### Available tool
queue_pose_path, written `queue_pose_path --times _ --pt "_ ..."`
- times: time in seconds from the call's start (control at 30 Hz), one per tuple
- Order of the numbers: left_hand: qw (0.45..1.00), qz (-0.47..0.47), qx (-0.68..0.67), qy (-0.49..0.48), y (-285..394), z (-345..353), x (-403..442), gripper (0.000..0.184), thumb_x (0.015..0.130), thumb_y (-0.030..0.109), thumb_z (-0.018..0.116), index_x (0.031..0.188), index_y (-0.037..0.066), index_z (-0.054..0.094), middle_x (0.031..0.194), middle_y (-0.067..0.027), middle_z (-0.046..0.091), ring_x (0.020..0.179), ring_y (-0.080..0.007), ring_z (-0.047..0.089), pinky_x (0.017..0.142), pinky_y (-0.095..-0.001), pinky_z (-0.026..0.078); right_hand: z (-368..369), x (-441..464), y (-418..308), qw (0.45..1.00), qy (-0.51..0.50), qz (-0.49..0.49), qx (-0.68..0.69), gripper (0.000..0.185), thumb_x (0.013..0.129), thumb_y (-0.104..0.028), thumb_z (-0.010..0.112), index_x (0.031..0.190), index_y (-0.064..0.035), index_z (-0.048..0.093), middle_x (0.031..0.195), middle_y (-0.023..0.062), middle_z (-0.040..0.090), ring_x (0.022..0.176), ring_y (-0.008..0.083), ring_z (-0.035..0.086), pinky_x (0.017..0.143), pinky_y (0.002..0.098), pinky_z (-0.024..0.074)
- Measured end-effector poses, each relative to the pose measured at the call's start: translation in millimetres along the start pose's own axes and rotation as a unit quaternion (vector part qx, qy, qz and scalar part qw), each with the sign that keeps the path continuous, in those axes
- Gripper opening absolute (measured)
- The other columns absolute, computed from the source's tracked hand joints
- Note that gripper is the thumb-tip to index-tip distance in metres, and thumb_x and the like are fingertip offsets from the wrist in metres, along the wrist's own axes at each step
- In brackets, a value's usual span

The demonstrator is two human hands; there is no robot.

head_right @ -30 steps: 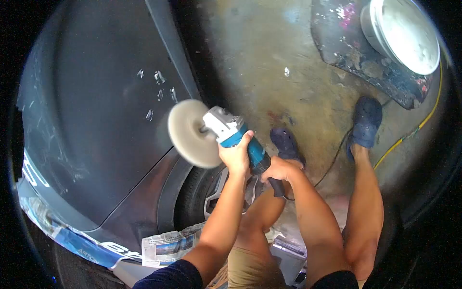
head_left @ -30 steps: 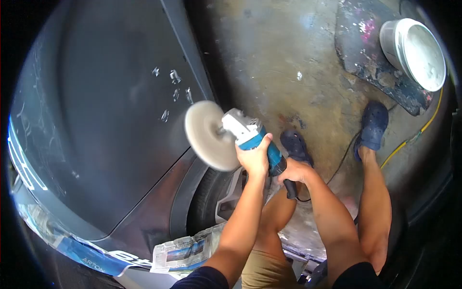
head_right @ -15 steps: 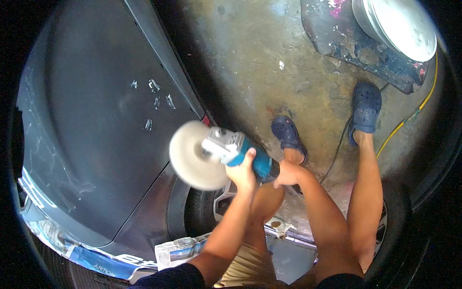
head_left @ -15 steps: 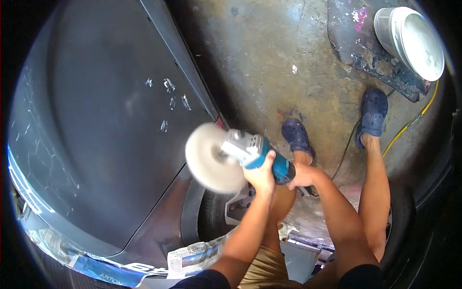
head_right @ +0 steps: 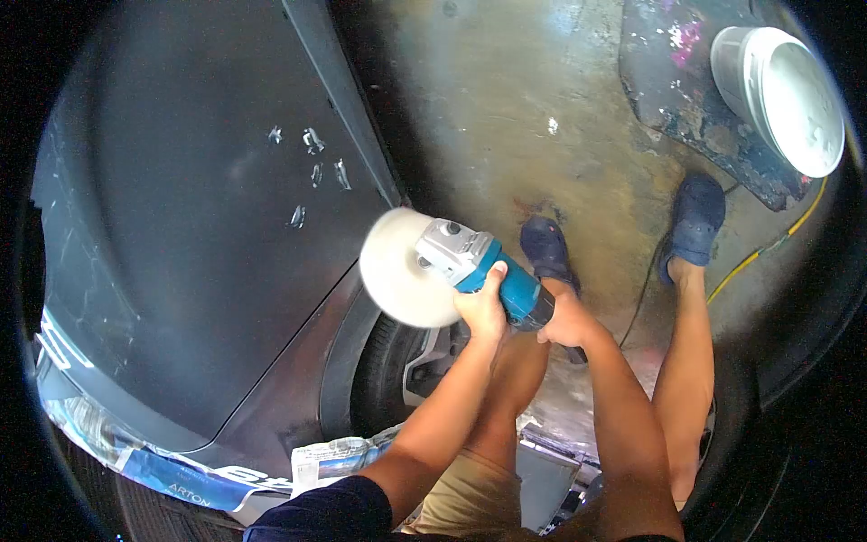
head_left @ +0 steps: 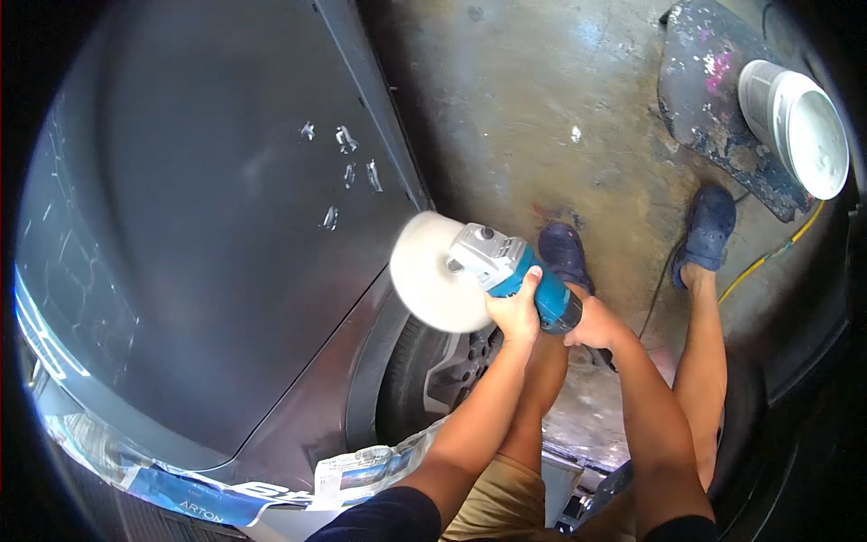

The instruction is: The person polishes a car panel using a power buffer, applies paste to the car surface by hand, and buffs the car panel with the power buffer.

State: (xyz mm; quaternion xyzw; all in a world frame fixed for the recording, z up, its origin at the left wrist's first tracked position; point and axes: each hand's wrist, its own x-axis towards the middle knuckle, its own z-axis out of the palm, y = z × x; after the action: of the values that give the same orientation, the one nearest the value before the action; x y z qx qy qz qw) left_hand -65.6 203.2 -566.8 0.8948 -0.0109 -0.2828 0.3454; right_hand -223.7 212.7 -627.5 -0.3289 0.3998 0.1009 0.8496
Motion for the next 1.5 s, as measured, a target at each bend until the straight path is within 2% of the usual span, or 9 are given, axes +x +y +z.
queue_pose_path --times 0.17,0.27,0.5,0.67,0.77,0.9,1.1,1.27,1.5 --pt "0.998 0.048 -0.013 0.037 28 -58 -55 0.086 0.076 0.015 0.100 0.143 -0.005 0.049 0.135 -0.0148 0.063 0.122 -0.0266 0.062 0.112 -0.0427 0.048 12 -28 -24 0.988 -0.147 -0.028 -0.027 0.054 0.067 -0.019 0.089 0.116 -0.0052 0.073 0.096 0.0184 0.078 0.083 0.0328 0.077 0.082 0.0432 0.0596" --pt "0.994 0.097 -0.004 0.056 65 -88 -90 0.088 0.074 0.018 0.101 0.142 -0.004 0.051 0.132 -0.0152 0.064 0.120 -0.0263 0.064 0.111 -0.0432 0.048 41 -52 -48 0.990 -0.093 -0.109 -0.002 0.031 0.074 -0.023 0.085 0.094 -0.0019 0.074 0.092 0.0232 0.077 0.089 0.0404 0.077 0.079 0.0469 0.0592" --pt "0.996 0.075 -0.004 0.043 40 -60 -48 0.091 0.073 0.016 0.102 0.144 -0.003 0.047 0.135 -0.0156 0.062 0.122 -0.0272 0.061 0.112 -0.0428 0.047 22 -37 -51 0.996 -0.060 -0.057 0.027 0.030 0.075 -0.021 0.084 0.097 -0.0025 0.074 0.088 0.0215 0.077 0.087 0.0401 0.077 0.079 0.0460 0.0589" --pt "0.999 -0.037 -0.026 -0.003 21 1 7 0.089 0.076 0.017 0.099 0.143 -0.003 0.045 0.132 -0.0156 0.062 0.119 -0.0258 0.062 0.109 -0.0408 0.048 -13 -6 -41 0.999 -0.001 0.028 -0.035 0.074 0.061 -0.007 0.087 0.132 -0.0027 0.064 0.112 0.0267 0.076 0.108 0.0405 0.074 0.094 0.0464 0.0574" --pt "1.000 0.004 -0.010 0.010 18 -2 0 0.087 0.077 0.016 0.099 0.142 -0.003 0.045 0.131 -0.0159 0.062 0.119 -0.0258 0.062 0.110 -0.0414 0.047 -3 -9 -29 0.997 0.059 -0.047 -0.007 0.064 0.062 -0.010 0.087 0.124 -0.0021 0.070 0.106 0.0258 0.077 0.103 0.0407 0.076 0.090 0.0457 0.0586" --pt "0.996 0.069 0.032 0.052 40 -58 -46 0.096 0.074 0.021 0.101 0.147 -0.004 0.043 0.136 -0.0169 0.060 0.125 -0.0269 0.060 0.113 -0.0429 0.045 29 -31 -30 0.996 -0.081 -0.025 -0.004 0.033 0.071 -0.018 0.085 0.098 -0.0011 0.075 0.089 0.0233 0.077 0.089 0.0384 0.078 0.081 0.0450 0.0598" --pt "0.990 0.136 -0.023 0.026 82 -107 -87 0.094 0.073 0.030 0.103 0.142 -0.005 0.049 0.131 -0.0157 0.065 0.117 -0.0279 0.066 0.107 -0.0431 0.052 62 -58 -69 0.992 -0.066 -0.107 -0.029 0.027 0.077 -0.019 0.082 0.096 -0.0022 0.073 0.093 0.0258 0.076 0.092 0.0396 0.077 0.081 0.0461 0.0591" --pt "0.995 0.082 0.004 0.049 54 -63 -39 0.086 0.072 0.010 0.101 0.141 -0.003 0.051 0.128 -0.0146 0.067 0.114 -0.0255 0.066 0.107 -0.0417 0.052 58 -26 -34 0.995 -0.040 -0.080 0.037 0.031 0.076 -0.016 0.083 0.100 0.0008 0.074 0.087 0.0213 0.076 0.082 0.0333 0.077 0.077 0.0431 0.0589" --pt "0.982 0.053 0.178 0.037 50 14 44 0.097 0.063 0.031 0.105 0.138 -0.005 0.053 0.123 -0.0175 0.069 0.112 -0.0277 0.068 0.101 -0.0424 0.054 28 22 -49 0.985 -0.073 0.103 0.114 0.038 0.064 -0.003 0.086 0.099 0.0020 0.072 0.086 0.0117 0.074 0.079 0.0247 0.072 0.075 0.0385 0.0577"
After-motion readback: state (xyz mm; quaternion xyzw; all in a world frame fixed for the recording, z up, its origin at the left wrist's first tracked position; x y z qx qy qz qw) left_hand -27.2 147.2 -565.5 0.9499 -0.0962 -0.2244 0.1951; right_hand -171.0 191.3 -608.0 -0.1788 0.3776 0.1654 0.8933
